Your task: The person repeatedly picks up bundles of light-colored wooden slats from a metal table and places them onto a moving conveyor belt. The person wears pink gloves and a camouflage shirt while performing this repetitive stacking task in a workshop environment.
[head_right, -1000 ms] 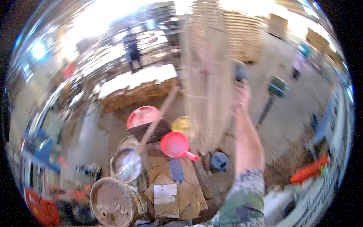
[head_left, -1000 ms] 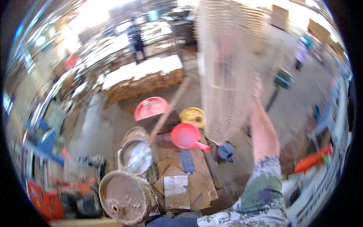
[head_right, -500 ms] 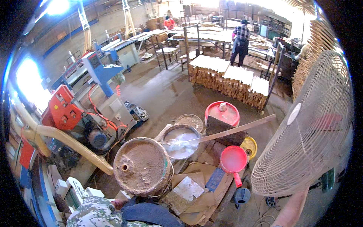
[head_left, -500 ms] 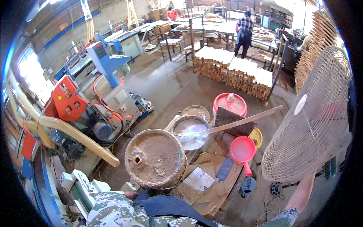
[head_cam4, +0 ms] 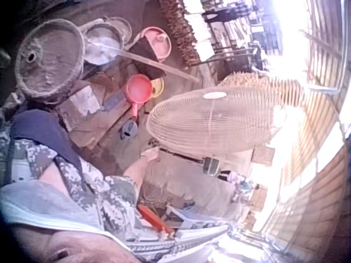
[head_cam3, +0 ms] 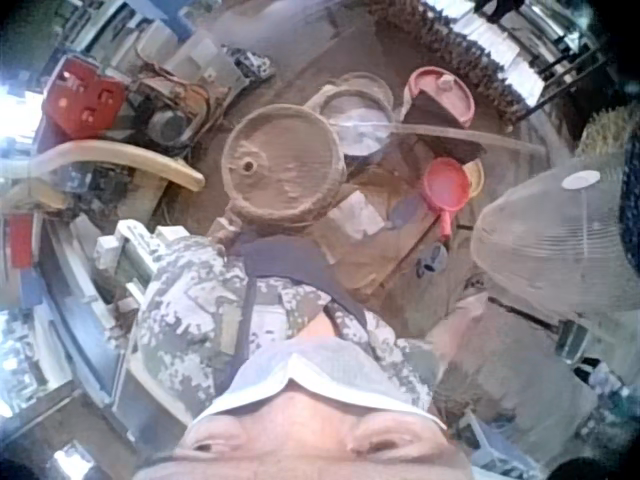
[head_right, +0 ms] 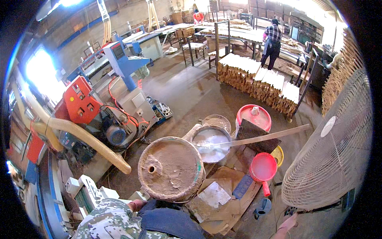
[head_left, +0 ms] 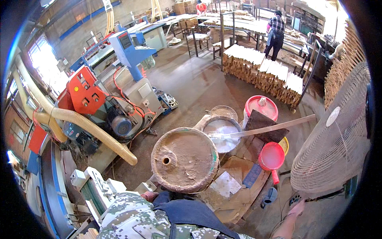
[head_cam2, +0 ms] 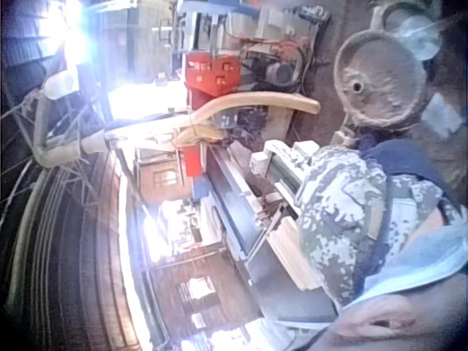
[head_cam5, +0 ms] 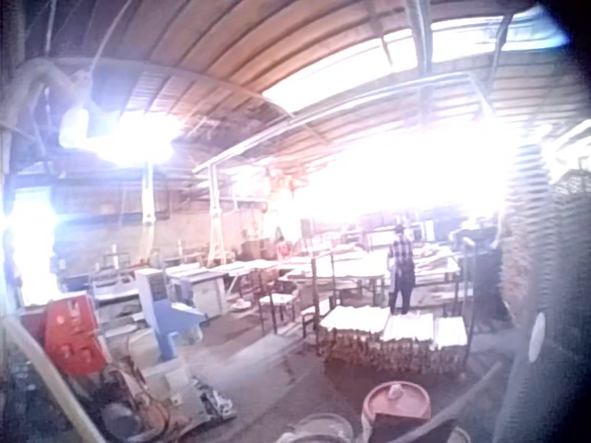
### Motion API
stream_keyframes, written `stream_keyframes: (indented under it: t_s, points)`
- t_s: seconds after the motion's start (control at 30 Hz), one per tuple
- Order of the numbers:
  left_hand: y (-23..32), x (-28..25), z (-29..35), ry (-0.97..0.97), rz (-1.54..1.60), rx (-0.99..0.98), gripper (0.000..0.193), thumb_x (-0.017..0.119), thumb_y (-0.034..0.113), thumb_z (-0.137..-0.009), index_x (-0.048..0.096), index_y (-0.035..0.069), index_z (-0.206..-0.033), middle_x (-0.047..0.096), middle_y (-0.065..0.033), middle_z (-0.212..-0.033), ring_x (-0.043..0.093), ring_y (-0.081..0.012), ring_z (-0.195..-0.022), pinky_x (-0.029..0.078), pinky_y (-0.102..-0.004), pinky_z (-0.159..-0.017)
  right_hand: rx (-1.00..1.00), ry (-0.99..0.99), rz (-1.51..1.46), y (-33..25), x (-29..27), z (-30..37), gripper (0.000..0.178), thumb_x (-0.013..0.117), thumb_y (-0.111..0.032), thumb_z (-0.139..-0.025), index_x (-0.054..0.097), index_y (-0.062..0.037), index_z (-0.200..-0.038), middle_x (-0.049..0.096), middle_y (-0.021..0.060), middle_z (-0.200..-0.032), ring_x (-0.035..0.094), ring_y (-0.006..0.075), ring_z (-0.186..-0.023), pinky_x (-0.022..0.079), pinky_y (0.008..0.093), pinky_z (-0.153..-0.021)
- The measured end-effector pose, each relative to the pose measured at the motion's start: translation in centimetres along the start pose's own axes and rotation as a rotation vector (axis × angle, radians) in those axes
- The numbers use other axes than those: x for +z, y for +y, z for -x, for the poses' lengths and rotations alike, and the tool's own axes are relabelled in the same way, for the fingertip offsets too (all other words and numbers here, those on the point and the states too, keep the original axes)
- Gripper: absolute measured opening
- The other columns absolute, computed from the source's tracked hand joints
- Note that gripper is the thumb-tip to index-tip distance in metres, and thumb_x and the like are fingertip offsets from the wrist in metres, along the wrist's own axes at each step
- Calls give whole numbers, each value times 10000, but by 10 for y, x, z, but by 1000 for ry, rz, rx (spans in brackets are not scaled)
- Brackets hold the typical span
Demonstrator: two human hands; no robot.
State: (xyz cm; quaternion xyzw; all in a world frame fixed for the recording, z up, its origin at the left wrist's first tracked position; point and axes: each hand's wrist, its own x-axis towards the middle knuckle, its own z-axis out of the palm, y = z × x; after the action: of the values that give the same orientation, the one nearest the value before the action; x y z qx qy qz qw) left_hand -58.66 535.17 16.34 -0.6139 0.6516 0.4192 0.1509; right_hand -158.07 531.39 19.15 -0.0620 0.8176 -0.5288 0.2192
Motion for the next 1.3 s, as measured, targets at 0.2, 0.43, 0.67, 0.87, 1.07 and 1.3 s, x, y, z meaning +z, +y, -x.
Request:
stream_keyframes:
  t_s: [0.2,0.43,0.67,0.87,1.07,1.3]
  points:
    - [-64,20,-24,-2,34,-55,502,765,364,-912,657,181,-1367,759,-172,-1211,736,-399,-1071,581,-474,-885,-190,-294,262,63,139,224,449,502,-395,-1112,665,-27,-1311,701,149,-1234,648,262,-1093,514,402,-856]
    - [-129,10,-62,-78,724,-546,309,680,453,-968,700,160,-1064,724,-39,-926,683,-263,-784,507,-492,-650,-197,-880,546,56,283,411,440,487,-383,-1116,660,-39,-1330,685,157,-1280,621,277,-1156,491,410,-919]
    - [-192,-43,-99,-120,1010,-692,340,617,499,-977,728,182,-1027,674,-3,-852,483,-154,-586,413,-378,-599,-160,-901,723,53,381,500,432,473,-370,-1120,654,-51,-1349,669,165,-1327,594,292,-1219,467,417,-981]
    - [-260,-53,-143,-79,900,-740,637,615,619,-996,793,20,-1123,768,-156,-973,693,-282,-804,531,-472,-742,-102,-863,849,59,434,572,428,461,-360,-1123,650,-62,-1366,656,172,-1367,571,305,-1273,447,423,-1035]
    - [-233,-182,-129,-74,886,-764,509,666,488,-974,747,17,-1151,788,-170,-1080,756,-319,-986,566,-463,-878,-125,-874,922,83,445,611,425,448,-349,-1127,645,-72,-1382,642,179,-1407,548,318,-1327,427,430,-1089]
    - [-305,-164,-159,108,886,-673,603,600,475,-991,733,-36,-1283,765,-223,-1227,697,-325,-1180,512,-457,-1035,-357,-1038,1098,152,401,648,423,434,-337,-1131,640,-85,-1401,626,187,-1453,521,334,-1391,404,437,-1152]
